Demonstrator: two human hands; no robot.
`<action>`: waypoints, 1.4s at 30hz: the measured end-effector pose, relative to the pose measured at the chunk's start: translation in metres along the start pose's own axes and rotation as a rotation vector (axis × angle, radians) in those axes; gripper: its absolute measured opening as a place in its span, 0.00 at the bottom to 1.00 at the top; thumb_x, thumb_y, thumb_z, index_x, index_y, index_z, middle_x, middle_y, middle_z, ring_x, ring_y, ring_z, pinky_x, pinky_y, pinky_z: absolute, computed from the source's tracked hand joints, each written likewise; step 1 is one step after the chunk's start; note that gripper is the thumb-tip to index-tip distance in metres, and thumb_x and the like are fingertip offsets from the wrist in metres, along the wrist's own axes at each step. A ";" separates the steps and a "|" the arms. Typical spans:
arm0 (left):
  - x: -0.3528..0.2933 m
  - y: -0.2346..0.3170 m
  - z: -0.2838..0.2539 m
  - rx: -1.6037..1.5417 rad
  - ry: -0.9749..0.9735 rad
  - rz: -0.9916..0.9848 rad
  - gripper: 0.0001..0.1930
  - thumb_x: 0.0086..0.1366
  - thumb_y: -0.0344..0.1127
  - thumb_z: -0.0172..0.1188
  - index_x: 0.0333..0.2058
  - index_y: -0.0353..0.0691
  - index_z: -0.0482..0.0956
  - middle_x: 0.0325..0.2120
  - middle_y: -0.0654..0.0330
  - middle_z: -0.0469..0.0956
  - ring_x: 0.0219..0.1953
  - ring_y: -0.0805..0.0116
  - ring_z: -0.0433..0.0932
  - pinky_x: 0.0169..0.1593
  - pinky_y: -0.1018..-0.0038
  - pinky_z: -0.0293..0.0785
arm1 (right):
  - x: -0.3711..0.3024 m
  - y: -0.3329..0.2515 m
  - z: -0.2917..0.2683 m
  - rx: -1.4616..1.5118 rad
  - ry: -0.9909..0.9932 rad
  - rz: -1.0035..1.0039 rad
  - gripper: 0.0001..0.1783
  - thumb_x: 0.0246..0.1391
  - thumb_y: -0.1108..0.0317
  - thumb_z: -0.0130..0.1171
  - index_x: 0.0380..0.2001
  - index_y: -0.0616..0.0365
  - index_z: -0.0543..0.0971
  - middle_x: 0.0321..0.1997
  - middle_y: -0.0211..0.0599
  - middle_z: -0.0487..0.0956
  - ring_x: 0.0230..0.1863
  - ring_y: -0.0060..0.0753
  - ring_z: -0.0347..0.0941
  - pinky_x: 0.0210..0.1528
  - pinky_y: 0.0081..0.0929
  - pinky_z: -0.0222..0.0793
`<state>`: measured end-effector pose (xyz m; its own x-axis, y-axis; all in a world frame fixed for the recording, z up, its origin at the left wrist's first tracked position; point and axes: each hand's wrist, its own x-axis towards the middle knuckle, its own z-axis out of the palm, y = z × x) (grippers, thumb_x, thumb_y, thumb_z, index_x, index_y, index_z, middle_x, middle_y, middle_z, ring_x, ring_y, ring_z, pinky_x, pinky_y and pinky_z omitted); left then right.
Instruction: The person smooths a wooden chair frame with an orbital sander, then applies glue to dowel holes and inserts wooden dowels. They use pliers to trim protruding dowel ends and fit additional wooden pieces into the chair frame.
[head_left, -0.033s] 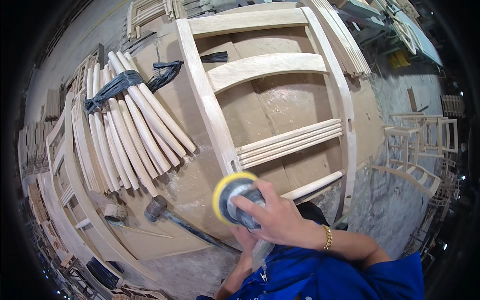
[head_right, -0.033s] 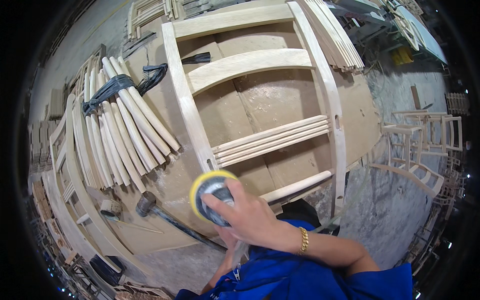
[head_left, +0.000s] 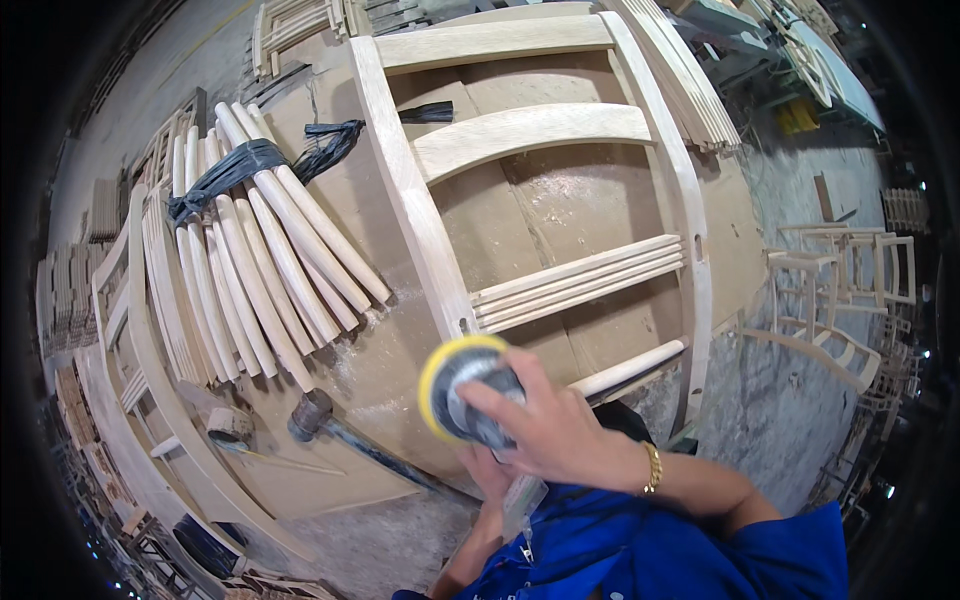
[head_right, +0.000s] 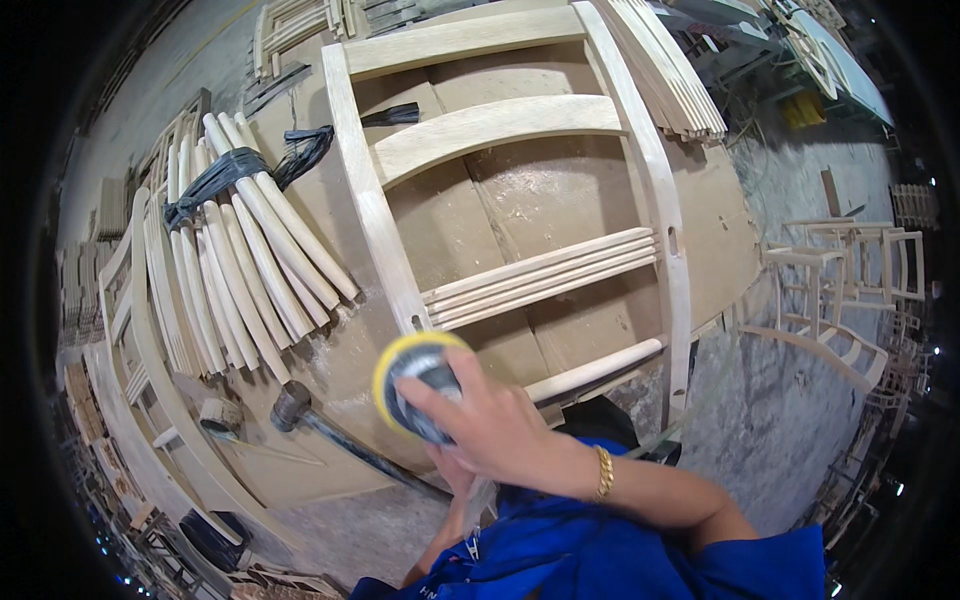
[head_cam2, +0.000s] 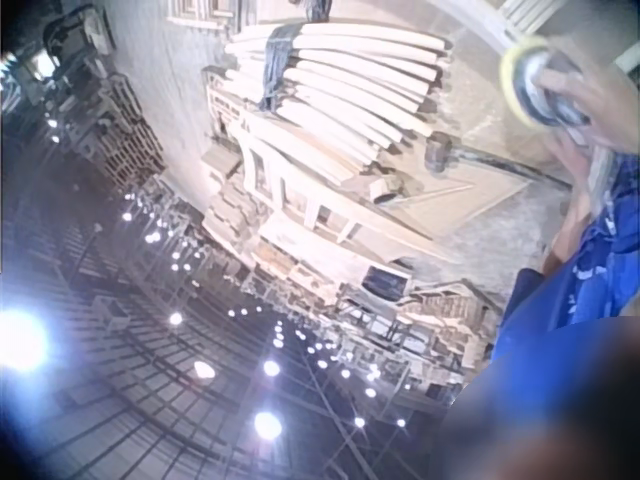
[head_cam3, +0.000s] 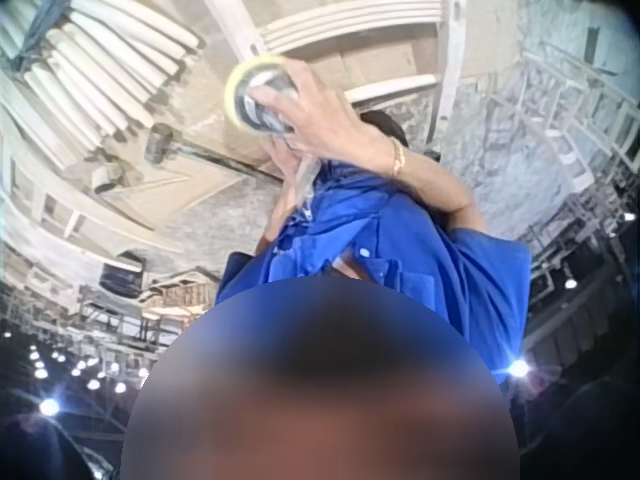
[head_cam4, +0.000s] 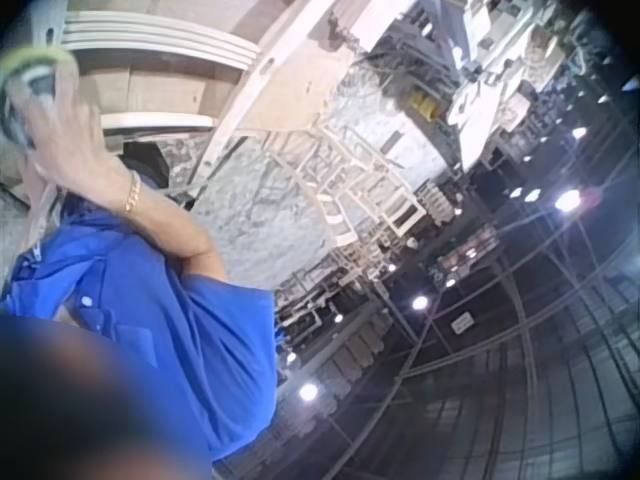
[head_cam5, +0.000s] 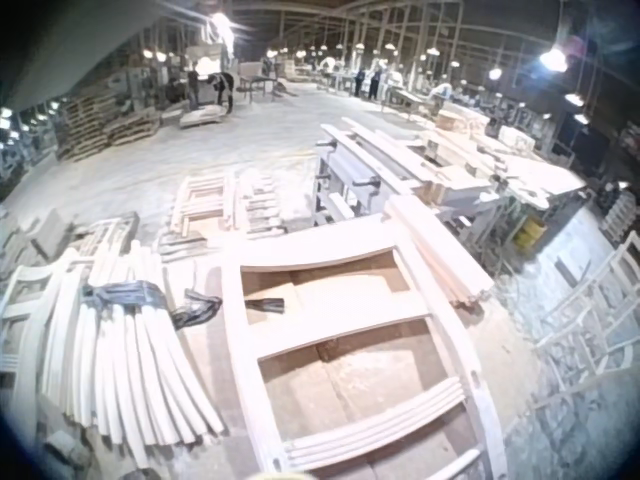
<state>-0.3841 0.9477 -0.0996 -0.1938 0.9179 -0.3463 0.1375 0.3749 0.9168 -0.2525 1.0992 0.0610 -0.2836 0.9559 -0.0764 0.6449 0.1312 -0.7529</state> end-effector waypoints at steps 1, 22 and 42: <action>0.002 0.000 0.001 0.039 0.012 0.046 0.38 0.55 0.43 0.67 0.59 0.30 0.60 0.51 0.44 0.63 0.51 0.47 0.64 0.54 0.57 0.61 | 0.001 0.003 0.001 -0.028 -0.010 0.022 0.40 0.37 0.69 0.68 0.57 0.36 0.65 0.53 0.54 0.61 0.34 0.57 0.77 0.28 0.42 0.79; 0.008 0.005 0.008 -0.988 0.073 -0.443 0.39 0.47 0.39 0.71 0.56 0.31 0.64 0.53 0.39 0.61 0.53 0.41 0.64 0.57 0.54 0.60 | -0.032 0.015 0.010 -0.051 -0.092 0.015 0.36 0.40 0.69 0.65 0.56 0.37 0.67 0.56 0.53 0.62 0.34 0.55 0.78 0.33 0.43 0.78; 0.013 0.115 0.041 0.561 0.098 0.640 0.31 0.54 0.28 0.61 0.57 0.30 0.65 0.52 0.43 0.65 0.57 0.46 0.63 0.61 0.58 0.56 | -0.172 0.130 -0.149 -0.471 0.306 0.252 0.36 0.43 0.72 0.61 0.58 0.35 0.68 0.52 0.47 0.67 0.37 0.53 0.78 0.37 0.45 0.76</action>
<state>-0.3311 1.0082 -0.0070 0.0052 0.9690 0.2469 0.7043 -0.1789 0.6870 -0.0144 0.9914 0.0734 0.0896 0.9955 0.0295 0.9298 -0.0730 -0.3608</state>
